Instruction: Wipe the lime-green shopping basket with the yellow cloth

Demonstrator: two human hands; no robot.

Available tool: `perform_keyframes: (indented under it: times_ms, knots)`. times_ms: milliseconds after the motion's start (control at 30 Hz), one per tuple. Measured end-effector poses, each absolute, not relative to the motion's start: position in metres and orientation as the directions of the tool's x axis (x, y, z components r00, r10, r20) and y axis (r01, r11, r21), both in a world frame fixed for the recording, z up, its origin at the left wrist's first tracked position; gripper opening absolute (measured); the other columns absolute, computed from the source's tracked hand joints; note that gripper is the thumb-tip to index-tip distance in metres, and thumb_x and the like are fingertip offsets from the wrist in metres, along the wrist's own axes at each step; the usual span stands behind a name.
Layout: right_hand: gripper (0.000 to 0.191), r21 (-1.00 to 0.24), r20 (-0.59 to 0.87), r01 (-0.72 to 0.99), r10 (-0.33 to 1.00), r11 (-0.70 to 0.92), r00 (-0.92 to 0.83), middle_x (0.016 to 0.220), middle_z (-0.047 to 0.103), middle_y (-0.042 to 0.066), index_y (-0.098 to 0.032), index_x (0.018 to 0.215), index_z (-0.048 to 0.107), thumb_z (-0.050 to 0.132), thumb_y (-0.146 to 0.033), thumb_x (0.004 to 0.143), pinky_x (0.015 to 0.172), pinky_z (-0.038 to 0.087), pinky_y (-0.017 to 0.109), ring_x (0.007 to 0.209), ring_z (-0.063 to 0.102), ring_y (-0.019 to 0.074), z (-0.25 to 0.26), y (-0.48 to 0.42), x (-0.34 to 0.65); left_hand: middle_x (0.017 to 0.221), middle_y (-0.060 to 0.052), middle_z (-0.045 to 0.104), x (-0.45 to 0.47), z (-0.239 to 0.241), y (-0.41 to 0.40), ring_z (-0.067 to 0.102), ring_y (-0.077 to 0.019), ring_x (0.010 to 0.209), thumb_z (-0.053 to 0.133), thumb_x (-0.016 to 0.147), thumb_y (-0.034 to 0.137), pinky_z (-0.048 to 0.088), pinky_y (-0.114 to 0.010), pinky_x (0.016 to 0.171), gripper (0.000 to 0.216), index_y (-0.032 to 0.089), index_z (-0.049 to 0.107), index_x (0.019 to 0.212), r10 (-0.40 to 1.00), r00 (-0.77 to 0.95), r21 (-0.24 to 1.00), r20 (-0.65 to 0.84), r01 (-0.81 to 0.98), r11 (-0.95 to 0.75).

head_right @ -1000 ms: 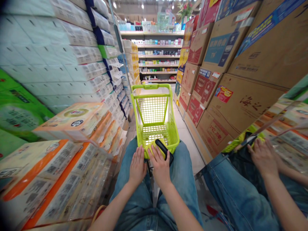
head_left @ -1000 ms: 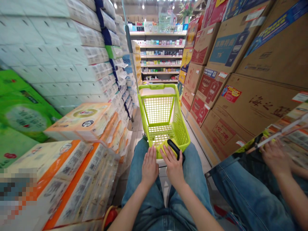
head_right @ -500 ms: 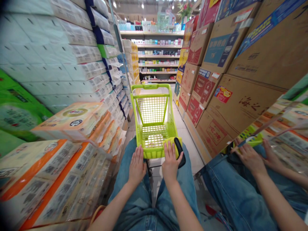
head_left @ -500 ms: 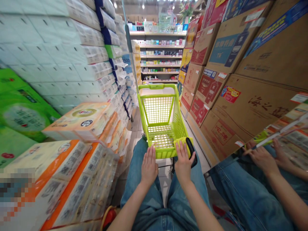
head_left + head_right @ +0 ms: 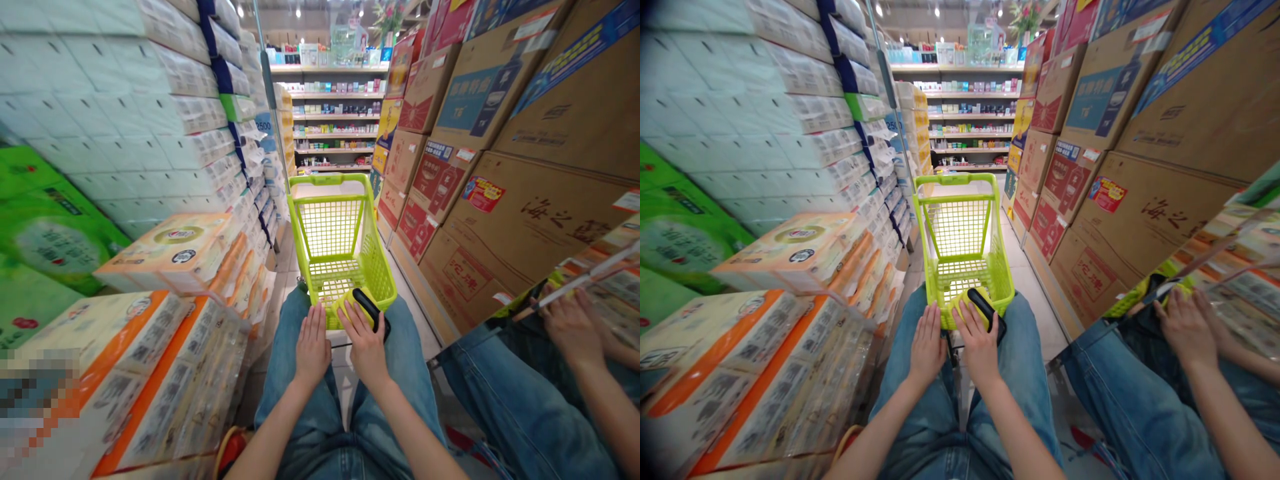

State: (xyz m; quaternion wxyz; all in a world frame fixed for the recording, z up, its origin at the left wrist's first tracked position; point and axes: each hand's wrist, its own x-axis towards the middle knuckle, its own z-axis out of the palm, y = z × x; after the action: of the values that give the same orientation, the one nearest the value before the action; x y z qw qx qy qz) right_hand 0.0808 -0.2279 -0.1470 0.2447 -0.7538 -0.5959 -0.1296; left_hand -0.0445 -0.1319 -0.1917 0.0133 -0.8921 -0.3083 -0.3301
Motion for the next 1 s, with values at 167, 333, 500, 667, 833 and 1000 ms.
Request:
perform_keyframes:
  times_ms: [167,333,500,667,833,1000]
  knots:
    - [0.087,-0.178,0.523,0.934,0.774,-0.309,0.356,0.154,0.044,0.004,-0.034,0.155,0.021,0.038,0.003,0.078,0.119,0.001,0.059,0.144,0.035,0.0202,-0.151,-0.248,0.12,0.16,-0.013,0.03,-0.044,-0.192,-0.132,0.02,-0.0253,0.15,0.044,0.079,0.002,0.033,-0.047,0.118,0.088,0.013,0.005,0.157,0.543,0.592,0.191,0.595,0.552,-0.812]
    - [0.088,-0.272,0.521,0.864,0.69,-0.424,0.503,0.155,0.042,0.002,-0.034,0.155,0.025,0.035,0.003,0.075,0.119,0.007,0.058,0.146,0.031,0.0192,-0.15,-0.243,0.135,0.16,-0.013,0.03,-0.043,-0.192,-0.132,0.02,-0.0255,0.151,0.045,0.079,0.002,0.032,-0.046,0.119,0.088,0.014,0.005,0.157,0.544,0.593,0.207,0.594,0.541,-0.815]
    - [0.084,-0.307,0.503,0.846,0.68,-0.436,0.533,0.157,0.039,0.004,-0.027,0.153,0.031,0.036,0.002,0.074,0.12,0.003,0.057,0.149,0.026,0.0207,-0.147,-0.224,0.098,0.16,-0.014,0.03,-0.043,-0.194,-0.132,0.02,-0.0262,0.151,0.044,0.079,0.002,0.033,-0.048,0.118,0.087,0.013,0.006,0.157,0.556,0.577,0.231,0.597,0.541,-0.809]
    - [0.076,-0.322,0.512,0.915,0.768,-0.242,0.384,0.156,0.04,0.005,-0.026,0.153,0.033,0.036,0.0,0.082,0.121,-0.001,0.054,0.148,0.026,0.0195,-0.147,-0.207,0.052,0.159,-0.014,0.033,-0.045,-0.193,-0.131,0.022,-0.0251,0.15,0.042,0.082,0.004,0.034,-0.047,0.117,0.085,0.015,0.004,0.157,0.551,0.584,0.207,0.596,0.55,-0.809]
    - [0.072,-0.311,0.509,0.939,0.809,-0.147,0.295,0.156,0.041,0.003,-0.026,0.152,0.033,0.038,-0.001,0.085,0.121,-0.007,0.049,0.148,0.026,0.0161,-0.144,-0.204,0.046,0.159,-0.014,0.033,-0.046,-0.191,-0.13,0.022,-0.0248,0.15,0.042,0.084,0.007,0.034,-0.047,0.118,0.083,0.015,0.003,0.157,0.546,0.589,0.199,0.596,0.551,-0.811]
    - [0.078,-0.243,0.49,0.963,0.841,-0.121,0.229,0.156,0.041,0.001,-0.032,0.153,0.03,0.037,0.003,0.083,0.12,-0.011,0.051,0.147,0.028,0.0138,-0.148,-0.219,0.071,0.16,-0.013,0.029,-0.045,-0.191,-0.13,0.022,-0.0256,0.15,0.043,0.082,0.004,0.033,-0.047,0.119,0.085,0.015,0.005,0.157,0.539,0.592,0.201,0.599,0.541,-0.817]
